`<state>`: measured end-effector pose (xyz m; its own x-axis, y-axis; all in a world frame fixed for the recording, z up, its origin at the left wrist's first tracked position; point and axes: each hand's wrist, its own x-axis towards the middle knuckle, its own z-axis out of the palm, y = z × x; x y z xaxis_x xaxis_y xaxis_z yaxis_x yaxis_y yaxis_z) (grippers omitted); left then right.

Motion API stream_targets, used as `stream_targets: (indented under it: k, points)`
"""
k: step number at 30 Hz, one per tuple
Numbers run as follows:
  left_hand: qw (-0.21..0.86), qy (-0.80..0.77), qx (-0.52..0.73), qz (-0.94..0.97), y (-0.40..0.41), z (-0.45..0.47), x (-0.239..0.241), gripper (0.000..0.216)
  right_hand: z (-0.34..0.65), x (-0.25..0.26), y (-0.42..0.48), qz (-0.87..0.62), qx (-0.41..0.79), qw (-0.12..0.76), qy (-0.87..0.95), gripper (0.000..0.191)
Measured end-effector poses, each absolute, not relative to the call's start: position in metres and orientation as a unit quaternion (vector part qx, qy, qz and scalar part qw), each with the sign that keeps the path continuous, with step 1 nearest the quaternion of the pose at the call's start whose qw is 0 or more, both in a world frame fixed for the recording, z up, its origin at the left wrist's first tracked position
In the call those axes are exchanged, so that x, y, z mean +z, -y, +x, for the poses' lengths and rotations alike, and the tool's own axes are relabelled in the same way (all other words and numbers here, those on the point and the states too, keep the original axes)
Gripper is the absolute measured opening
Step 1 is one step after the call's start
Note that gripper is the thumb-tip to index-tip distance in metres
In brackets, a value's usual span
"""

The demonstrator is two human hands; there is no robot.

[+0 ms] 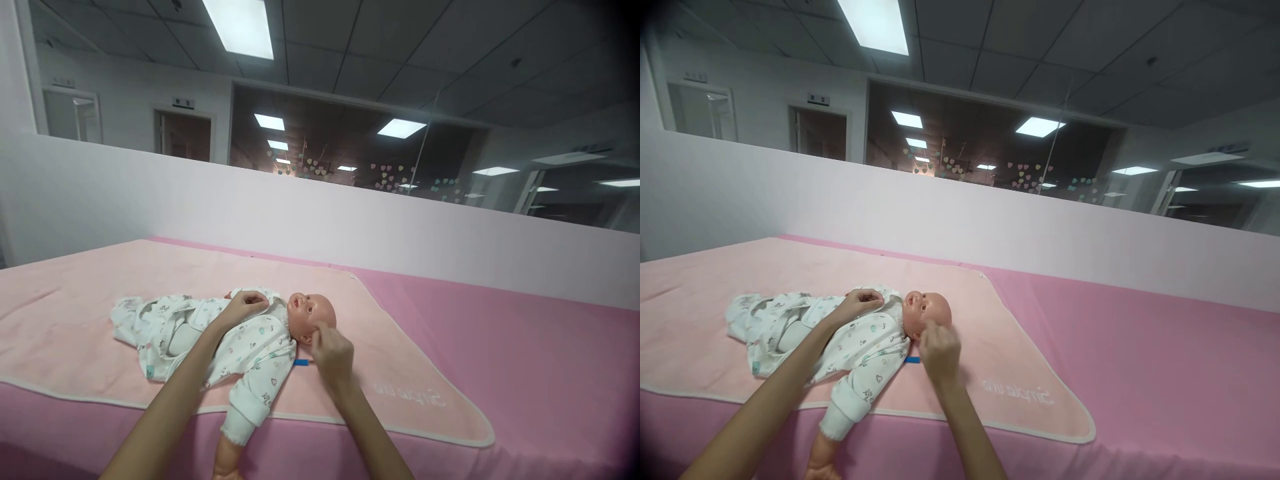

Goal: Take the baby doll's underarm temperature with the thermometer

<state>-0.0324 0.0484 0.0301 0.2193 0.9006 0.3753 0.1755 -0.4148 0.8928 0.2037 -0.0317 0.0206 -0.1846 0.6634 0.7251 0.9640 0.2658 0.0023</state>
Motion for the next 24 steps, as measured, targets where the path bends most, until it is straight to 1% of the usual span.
stream_targets:
  k: [2,5,7,9,14,19,24]
  points:
    - [0.370,-0.396,0.494,0.679,-0.051,-0.033,0.028,0.030,0.175,0.029,0.026,-0.439,-0.246,0.324,0.801,0.027]
    - [0.358,-0.381,0.516,0.679,-0.054,-0.036,0.026,0.024,0.126,0.040,0.015,-0.361,-0.256,0.353,0.824,0.020]
    - [0.351,-0.369,0.528,0.679,-0.055,-0.037,0.026,0.020,0.102,0.042,0.006,-0.353,-0.249,0.361,0.827,0.017]
    - [0.342,-0.369,0.533,0.681,-0.056,-0.038,0.026,0.021,0.088,0.038,-0.002,-0.357,-0.230,0.372,0.825,0.016]
    - [0.330,-0.376,0.513,0.698,-0.056,-0.037,0.028,0.021,0.088,0.023,-0.012,-0.380,-0.169,0.427,0.803,0.016]
    - [0.385,-0.370,0.535,0.654,-0.054,-0.036,0.030,0.028,0.094,0.020,-0.011,-0.366,-0.120,0.478,0.789,0.024]
    - [0.400,-0.389,0.528,0.641,-0.052,-0.038,0.029,0.034,0.097,0.019,-0.008,-0.336,-0.091,0.524,0.778,0.032]
